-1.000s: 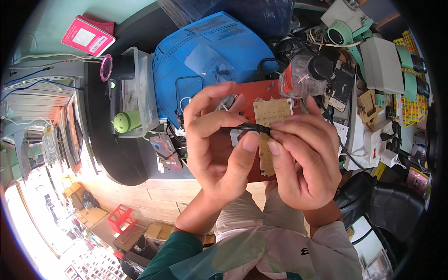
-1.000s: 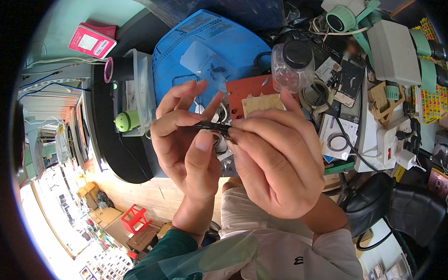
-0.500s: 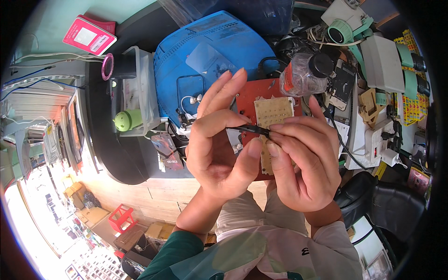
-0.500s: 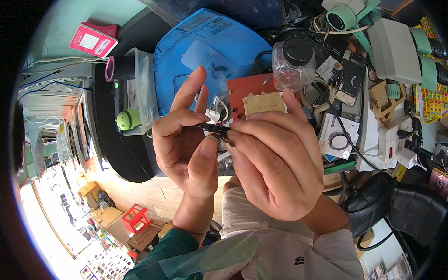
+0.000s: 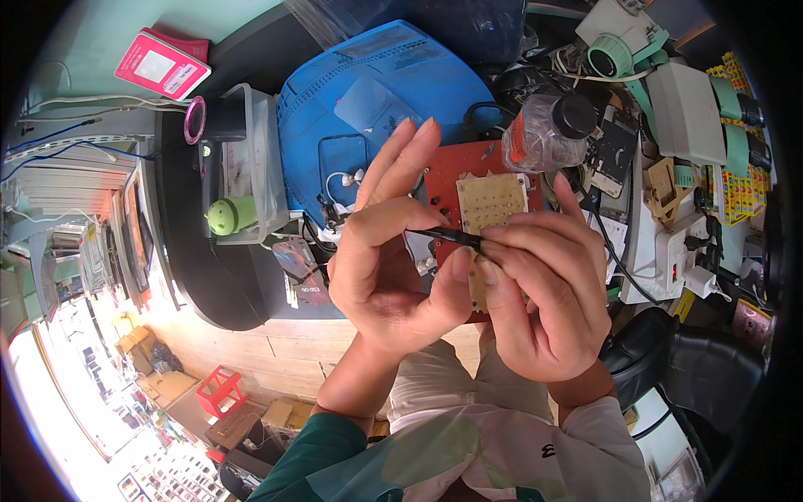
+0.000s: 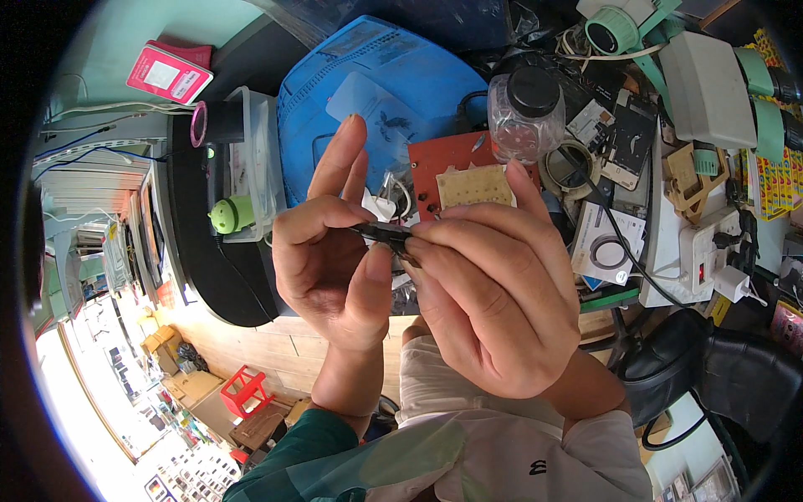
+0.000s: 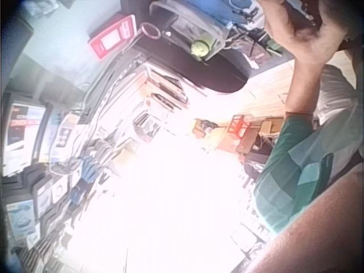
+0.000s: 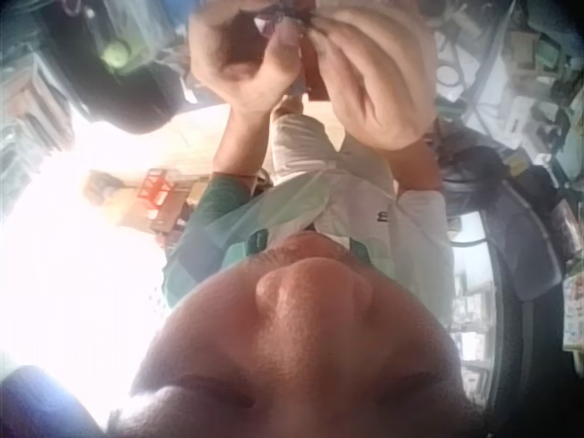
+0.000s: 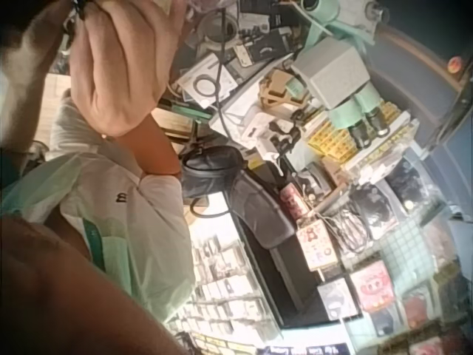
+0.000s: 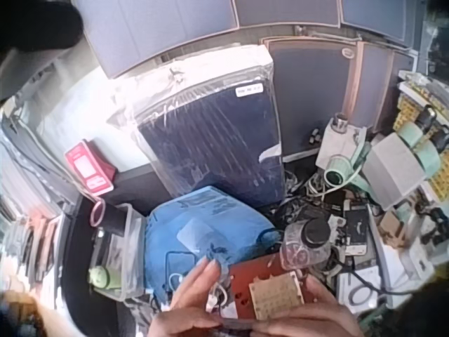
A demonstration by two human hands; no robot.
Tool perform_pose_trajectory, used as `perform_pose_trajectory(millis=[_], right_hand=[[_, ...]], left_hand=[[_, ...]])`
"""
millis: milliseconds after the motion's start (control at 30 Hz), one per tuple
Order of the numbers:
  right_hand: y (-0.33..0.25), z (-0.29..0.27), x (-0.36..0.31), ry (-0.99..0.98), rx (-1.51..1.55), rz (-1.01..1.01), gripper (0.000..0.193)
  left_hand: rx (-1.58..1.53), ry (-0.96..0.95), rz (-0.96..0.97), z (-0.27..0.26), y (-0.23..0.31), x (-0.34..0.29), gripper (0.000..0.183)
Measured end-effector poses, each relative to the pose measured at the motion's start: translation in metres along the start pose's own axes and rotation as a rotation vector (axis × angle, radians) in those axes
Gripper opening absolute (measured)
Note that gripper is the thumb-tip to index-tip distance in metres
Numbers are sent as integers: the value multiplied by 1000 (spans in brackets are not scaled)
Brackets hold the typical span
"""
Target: The person works on a disassembled smartphone, handling the chassis and internal components. They apply liquid from a bottle to the device, wipe it with a cloth, and manipulate small parts on a red workbench mat.
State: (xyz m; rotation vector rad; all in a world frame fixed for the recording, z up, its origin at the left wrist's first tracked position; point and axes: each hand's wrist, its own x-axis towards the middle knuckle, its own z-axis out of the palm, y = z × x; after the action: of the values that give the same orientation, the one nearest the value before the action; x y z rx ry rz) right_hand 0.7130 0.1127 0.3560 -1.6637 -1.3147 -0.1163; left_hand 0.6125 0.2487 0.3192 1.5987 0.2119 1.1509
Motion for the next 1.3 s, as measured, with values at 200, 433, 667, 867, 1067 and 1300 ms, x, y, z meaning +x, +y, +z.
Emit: perform_pose_trajectory(millis=[200,433,667,867,1067,1300], right_hand=[[1,1,-1,8,-1,-9,18],[0,1,-1,-22,-9,-11,23],[0,4,1,-22,-21,-23,25],[1,8,2,-8,-29,-41,28],[4,-11,3,-21,-45,-46,39],[73,-32,-3,199,-87,174,70]], left_hand=[[-54,-8,-38,4,3,1,43],[-140,-89,-63,-8,-4,-1,56],[-216,-89,-101,-10,-3,-2,49],[-220,-58,-101,-9,-8,-3,48],[-233,-12,-143,-10,-11,-4,50],[-252,107,-202,-17,-21,-16,49]])
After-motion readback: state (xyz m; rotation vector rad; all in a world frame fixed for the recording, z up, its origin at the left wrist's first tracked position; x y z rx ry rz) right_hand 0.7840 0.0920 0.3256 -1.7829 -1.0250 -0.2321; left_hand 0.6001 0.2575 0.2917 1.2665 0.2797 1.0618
